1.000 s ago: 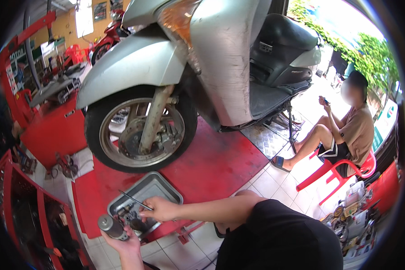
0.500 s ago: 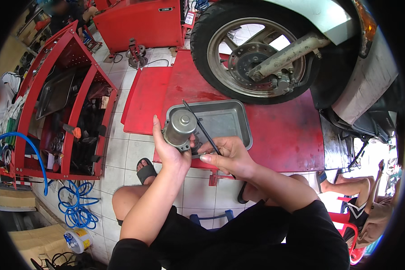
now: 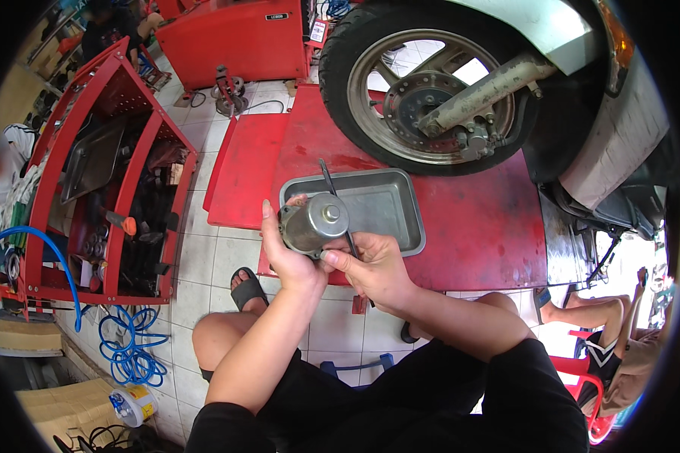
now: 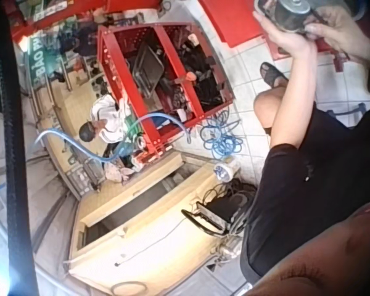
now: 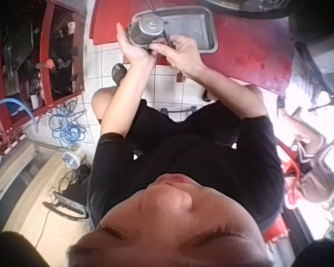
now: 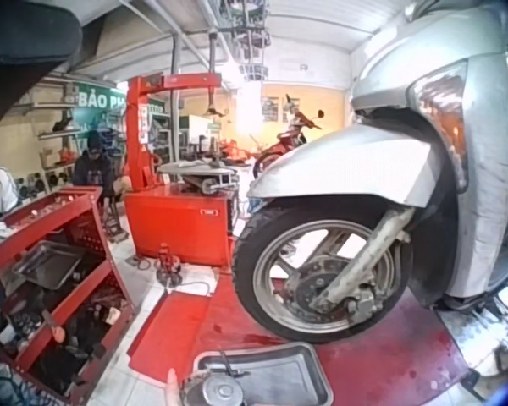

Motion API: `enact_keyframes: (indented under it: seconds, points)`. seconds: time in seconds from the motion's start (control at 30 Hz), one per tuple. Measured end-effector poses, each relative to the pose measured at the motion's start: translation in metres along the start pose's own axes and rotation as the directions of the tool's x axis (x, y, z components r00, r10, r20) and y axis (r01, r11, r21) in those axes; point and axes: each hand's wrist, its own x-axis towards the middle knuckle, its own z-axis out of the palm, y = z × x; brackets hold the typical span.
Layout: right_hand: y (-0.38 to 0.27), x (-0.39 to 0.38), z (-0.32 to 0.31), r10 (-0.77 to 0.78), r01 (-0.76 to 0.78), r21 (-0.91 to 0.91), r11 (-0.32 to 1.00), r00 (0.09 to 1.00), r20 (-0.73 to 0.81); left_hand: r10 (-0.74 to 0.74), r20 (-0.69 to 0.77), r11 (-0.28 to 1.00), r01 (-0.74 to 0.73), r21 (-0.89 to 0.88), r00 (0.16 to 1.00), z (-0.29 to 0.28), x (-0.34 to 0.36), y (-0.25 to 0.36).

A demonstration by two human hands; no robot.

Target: The person sits on a low stool in a workshop and uses a screwdriver to disassemble a cylindrical metal scooter part, likely a starter motor. They remove screws and internal components, placing them into a metal tray on the floor.

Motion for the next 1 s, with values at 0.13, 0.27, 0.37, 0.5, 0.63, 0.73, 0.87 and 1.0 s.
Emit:
enact_keyframes:
  seconds: [0.13,0.27,0.37,0.5,0.63,0.73,0.87,1.0]
  points:
    - [0.009,0.002,-0.006,0.041,-0.042,0.064,0.997,0.999,0.011,-0.093,0.025,0.996,0.093,0.005,0.995,0.008,-0.008,0.001]
    - [0.010,0.002,-0.004,0.041,-0.041,0.039,0.998,0.999,0.009,-0.098,0.010,0.995,0.098,-0.023,0.995,0.009,-0.008,-0.001]
    - [0.011,0.000,0.004,0.032,-0.031,0.039,0.999,0.999,-0.040,-0.137,0.066,0.987,0.142,-0.078,0.988,-0.002,-0.006,-0.002]
    - [0.022,-0.004,0.006,0.035,-0.035,0.165,0.986,0.999,0.007,-0.038,-0.011,0.999,0.038,-0.029,0.999,-0.006,0.001,-0.013]
    - [0.024,-0.004,0.001,0.074,-0.080,0.255,0.964,0.997,0.030,-0.034,-0.058,0.999,0.035,0.008,0.998,-0.007,0.002,-0.017]
    - [0.024,-0.003,0.001,0.102,-0.110,0.281,0.953,0.994,0.043,-0.016,-0.031,0.998,0.017,0.052,0.999,-0.005,0.002,-0.012]
    - [0.026,-0.007,0.001,0.112,-0.116,0.295,0.949,0.993,0.029,-0.078,-0.028,0.991,0.080,0.110,0.997,0.000,-0.001,-0.013]
    - [0.025,-0.007,0.000,0.132,-0.138,0.321,0.937,0.990,0.042,-0.070,-0.091,0.995,0.077,0.069,0.993,0.003,0.000,-0.016]
